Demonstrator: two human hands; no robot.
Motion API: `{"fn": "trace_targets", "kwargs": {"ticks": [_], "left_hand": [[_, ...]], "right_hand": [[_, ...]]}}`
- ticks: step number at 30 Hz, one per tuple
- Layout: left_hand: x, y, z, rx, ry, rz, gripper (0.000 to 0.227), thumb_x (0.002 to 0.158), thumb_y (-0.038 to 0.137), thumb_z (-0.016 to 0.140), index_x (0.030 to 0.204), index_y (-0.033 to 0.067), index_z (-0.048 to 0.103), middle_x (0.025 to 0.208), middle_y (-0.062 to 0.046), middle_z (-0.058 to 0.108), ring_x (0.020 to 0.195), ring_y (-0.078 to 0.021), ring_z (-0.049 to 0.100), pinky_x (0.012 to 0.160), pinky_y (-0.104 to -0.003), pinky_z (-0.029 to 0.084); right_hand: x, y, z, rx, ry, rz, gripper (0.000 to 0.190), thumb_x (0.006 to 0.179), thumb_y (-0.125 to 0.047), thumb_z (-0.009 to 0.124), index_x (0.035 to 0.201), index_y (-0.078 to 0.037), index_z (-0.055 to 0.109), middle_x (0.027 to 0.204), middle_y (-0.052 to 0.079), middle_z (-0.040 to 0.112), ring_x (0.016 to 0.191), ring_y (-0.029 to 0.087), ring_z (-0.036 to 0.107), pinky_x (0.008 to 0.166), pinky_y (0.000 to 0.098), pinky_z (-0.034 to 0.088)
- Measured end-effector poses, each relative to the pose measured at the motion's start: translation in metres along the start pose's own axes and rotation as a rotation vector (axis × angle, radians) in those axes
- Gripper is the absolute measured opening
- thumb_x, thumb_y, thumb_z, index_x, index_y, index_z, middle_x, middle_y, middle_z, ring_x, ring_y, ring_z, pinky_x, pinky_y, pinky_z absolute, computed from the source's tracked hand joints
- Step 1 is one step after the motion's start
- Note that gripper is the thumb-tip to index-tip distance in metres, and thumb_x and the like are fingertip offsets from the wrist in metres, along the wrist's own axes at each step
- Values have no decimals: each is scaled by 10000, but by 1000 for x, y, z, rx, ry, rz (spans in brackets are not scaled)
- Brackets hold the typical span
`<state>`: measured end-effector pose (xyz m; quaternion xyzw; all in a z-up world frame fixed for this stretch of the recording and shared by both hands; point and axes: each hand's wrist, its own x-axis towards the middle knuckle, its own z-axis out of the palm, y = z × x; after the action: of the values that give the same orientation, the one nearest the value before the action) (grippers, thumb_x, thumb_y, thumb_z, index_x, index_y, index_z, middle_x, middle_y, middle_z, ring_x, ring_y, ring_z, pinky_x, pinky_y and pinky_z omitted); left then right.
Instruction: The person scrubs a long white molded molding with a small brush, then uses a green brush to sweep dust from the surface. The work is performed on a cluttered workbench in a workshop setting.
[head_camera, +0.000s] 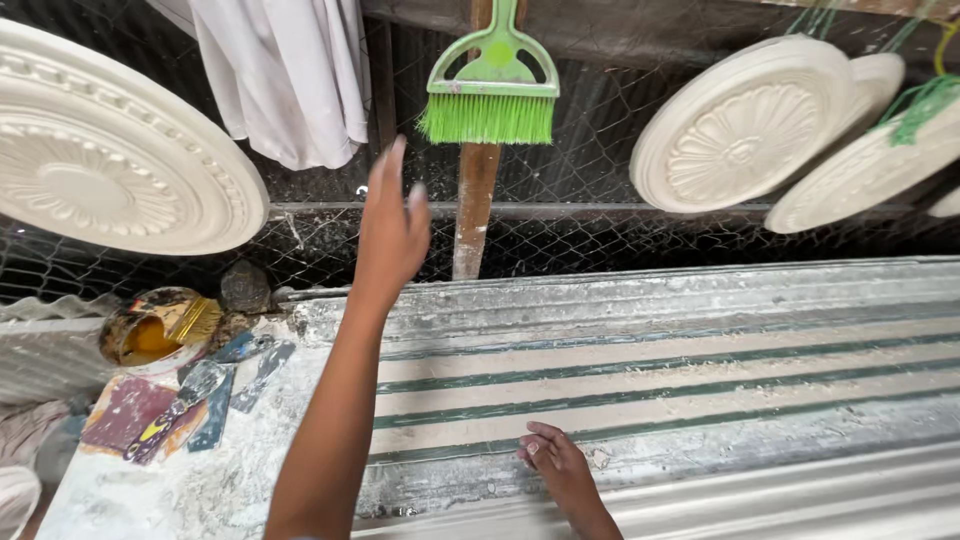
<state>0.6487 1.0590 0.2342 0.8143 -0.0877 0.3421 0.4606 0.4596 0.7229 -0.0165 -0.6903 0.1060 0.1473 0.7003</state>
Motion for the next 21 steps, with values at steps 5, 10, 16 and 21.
{"fn": "trace_targets", "kwargs": {"ticks": [5, 10, 16, 21], "left_hand": [[111, 32, 20, 259, 211, 251, 743, 999, 343, 672, 1540, -28, 325, 1501, -446, 366, 1247, -492, 537, 942, -557, 544], [166, 22, 32, 324, -302, 72, 502, 984, 500, 731, 1204, 52, 684, 1004, -177, 749, 880, -325, 726, 840, -529, 597], [159, 2, 26, -256, -457, 14, 406, 977, 477, 715, 1079, 85, 743, 904, -79, 753, 766, -195, 687, 722, -426, 592], [110, -38, 53, -131, -547, -88, 390, 1026, 441, 633, 1159, 89, 736, 942, -85, 749, 822, -182, 701, 807, -394, 603]], "right_hand": [[-32, -18, 5, 18, 29, -74, 416, 982, -162, 600, 1370, -16, 568, 1165, 134, 708, 1064, 207, 713, 965, 332, 569], [-47, -11, -13, 64, 145, -90, 403, 976, -175, 602, 1345, -14, 584, 1139, 129, 713, 1022, 218, 707, 910, 357, 573], [-63, -23, -27, -14, 165, -220, 382, 1017, -205, 610, 1326, 18, 599, 1076, 125, 704, 970, 200, 664, 907, 362, 560], [-80, -41, -11, -66, 102, -229, 354, 1032, -196, 570, 1320, 11, 577, 1129, 106, 709, 1039, 185, 690, 957, 367, 570]]}}
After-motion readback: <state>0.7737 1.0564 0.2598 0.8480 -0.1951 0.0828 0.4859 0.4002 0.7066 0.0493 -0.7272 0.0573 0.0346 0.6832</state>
